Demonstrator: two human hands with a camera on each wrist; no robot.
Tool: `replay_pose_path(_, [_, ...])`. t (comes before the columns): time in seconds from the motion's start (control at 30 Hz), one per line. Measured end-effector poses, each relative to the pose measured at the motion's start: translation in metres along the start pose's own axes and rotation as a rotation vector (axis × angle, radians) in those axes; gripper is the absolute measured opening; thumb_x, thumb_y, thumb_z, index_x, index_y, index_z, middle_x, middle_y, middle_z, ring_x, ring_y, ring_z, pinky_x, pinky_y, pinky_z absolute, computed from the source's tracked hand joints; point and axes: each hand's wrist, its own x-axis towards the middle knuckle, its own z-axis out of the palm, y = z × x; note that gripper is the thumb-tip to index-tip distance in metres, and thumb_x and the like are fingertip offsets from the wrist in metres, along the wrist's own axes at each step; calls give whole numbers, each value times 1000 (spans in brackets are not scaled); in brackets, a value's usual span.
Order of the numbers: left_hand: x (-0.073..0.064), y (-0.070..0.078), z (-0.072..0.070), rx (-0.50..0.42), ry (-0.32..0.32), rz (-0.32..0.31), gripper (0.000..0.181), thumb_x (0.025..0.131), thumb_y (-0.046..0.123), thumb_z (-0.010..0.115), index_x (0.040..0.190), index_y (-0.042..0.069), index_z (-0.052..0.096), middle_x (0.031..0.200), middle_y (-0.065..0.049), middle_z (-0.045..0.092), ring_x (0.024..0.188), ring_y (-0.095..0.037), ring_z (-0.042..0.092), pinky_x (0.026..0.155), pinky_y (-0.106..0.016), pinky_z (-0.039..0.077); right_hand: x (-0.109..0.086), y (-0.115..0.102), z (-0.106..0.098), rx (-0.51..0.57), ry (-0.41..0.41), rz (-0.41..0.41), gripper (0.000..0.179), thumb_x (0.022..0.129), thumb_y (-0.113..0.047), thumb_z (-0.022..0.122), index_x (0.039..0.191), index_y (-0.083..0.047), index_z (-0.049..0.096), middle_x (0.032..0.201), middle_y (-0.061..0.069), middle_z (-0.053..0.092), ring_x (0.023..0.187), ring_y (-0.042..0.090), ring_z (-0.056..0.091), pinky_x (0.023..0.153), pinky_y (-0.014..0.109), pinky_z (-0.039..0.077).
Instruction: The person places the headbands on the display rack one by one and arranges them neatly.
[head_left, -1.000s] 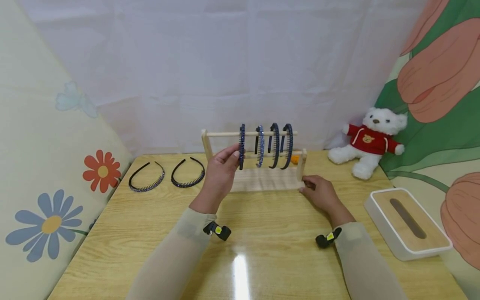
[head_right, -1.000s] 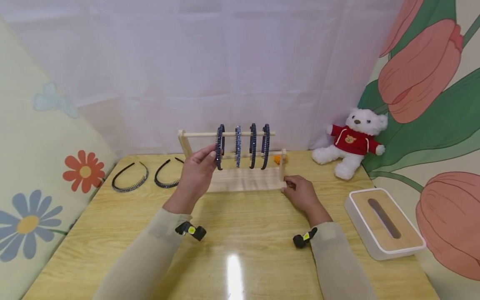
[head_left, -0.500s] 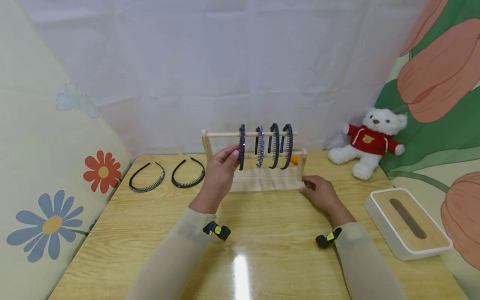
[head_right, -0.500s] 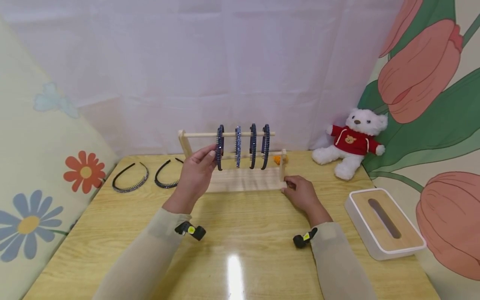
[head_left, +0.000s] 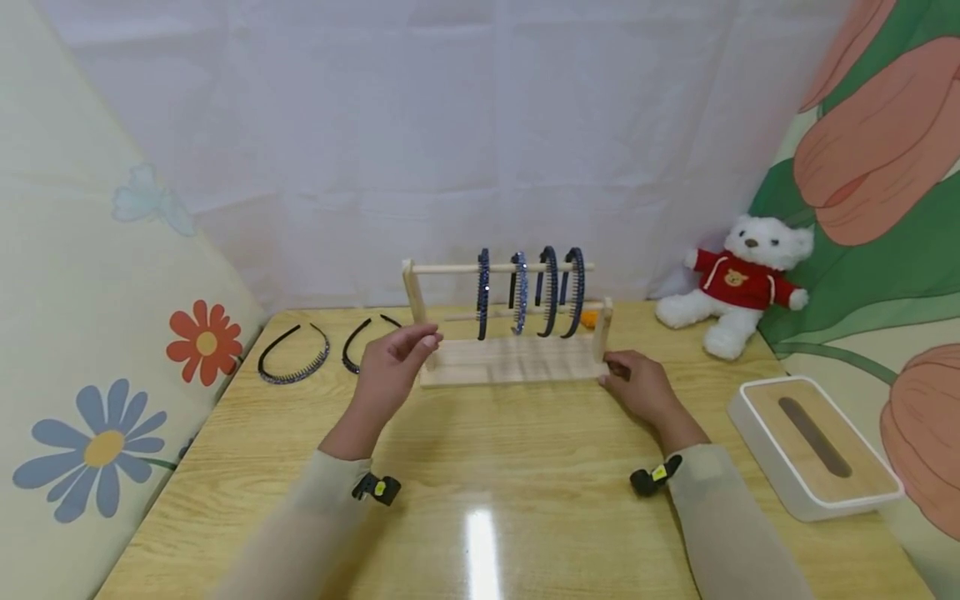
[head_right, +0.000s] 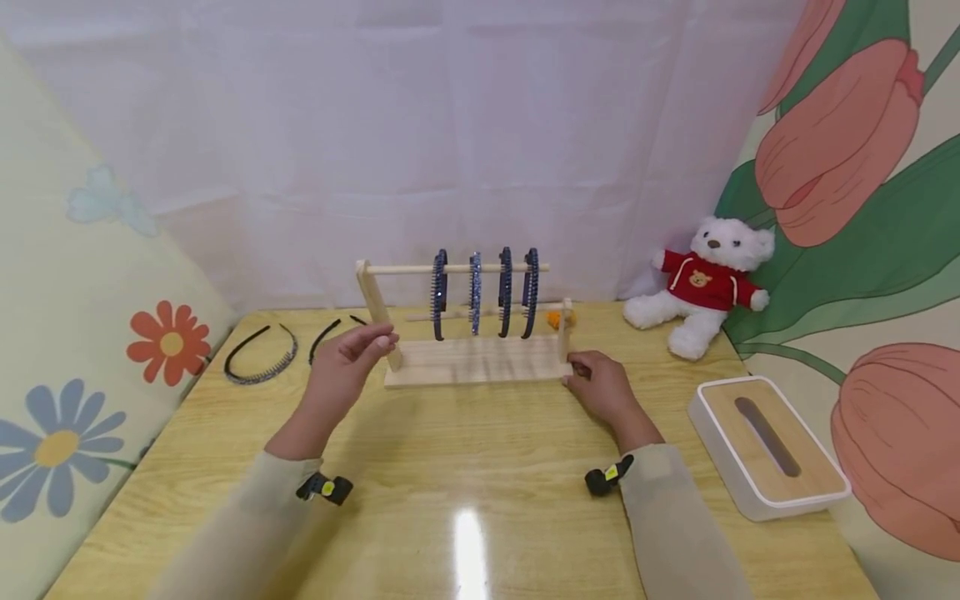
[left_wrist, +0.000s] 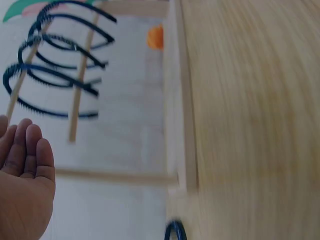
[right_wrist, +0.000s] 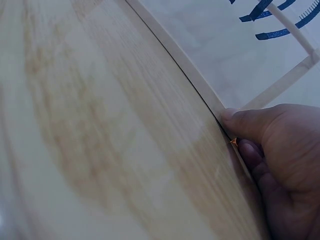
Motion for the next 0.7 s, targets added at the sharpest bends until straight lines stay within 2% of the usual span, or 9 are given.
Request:
replay_pose_path(0.13, [-13, -22, -36, 274, 7, 56, 42, 113, 29, 64, 149, 8, 66, 134, -17, 76, 124, -37, 71, 101, -56, 61, 0, -2, 0, 5, 2, -11, 44, 102, -14, 77, 142, 3, 69, 136, 26, 71, 125, 43, 69, 111, 59, 55])
replay_pose_path(0.2, [-14, -35, -53, 391, -3, 63, 43, 112, 25, 65, 151, 6, 64, 137, -19, 74, 124, -42, 69, 97, -61, 61, 0, -2, 0, 4, 4, -13, 44, 102, -14, 78, 141, 3, 69, 135, 27, 71, 124, 43, 69, 112, 59, 55])
replay_pose_path(0.27, [-13, -48, -67, 467, -33, 49, 44, 111, 21, 67, 151, 4, 62, 142, -21, 71, 128, -45, 66, 98, -63, 59, -1, -1, 0, -3, 8, -16, 44, 102, -14, 78, 141, 4, 69, 135, 27, 72, 124, 44, 69, 112, 60, 54])
replay_pose_path(0.33, [-10, -60, -79, 504, -73, 16, 46, 110, 20, 69, 152, 3, 61, 148, -23, 66, 135, -47, 61, 103, -65, 57, -2, 0, -1, -6, 11, -9, 44, 102, -14, 78, 141, 3, 69, 134, 26, 72, 125, 44, 69, 113, 60, 54])
replay_pose_path(0.43, [-7, -75, -90, 513, -130, -54, 51, 109, 21, 71, 155, 2, 58, 156, -25, 59, 146, -50, 50, 114, -70, 48, -3, 1, 0, -2, 15, -8, 44, 101, -14, 78, 141, 3, 69, 134, 26, 72, 125, 44, 69, 113, 60, 53])
replay_pose_path(0.57, [-3, -87, -97, 529, -171, -122, 55, 109, 21, 70, 158, 2, 54, 162, -27, 51, 154, -52, 40, 121, -72, 41, -2, 1, 2, 9, 16, -16, 44, 100, -13, 79, 140, 4, 70, 134, 26, 72, 124, 43, 70, 112, 59, 54])
replay_pose_path(0.7, [5, -93, -97, 579, -179, -135, 52, 109, 18, 69, 157, 2, 55, 164, -28, 48, 154, -54, 39, 121, -72, 41, 0, 0, 2, 8, 17, -31, 43, 100, -12, 79, 139, 4, 70, 133, 27, 72, 123, 43, 70, 111, 59, 55])
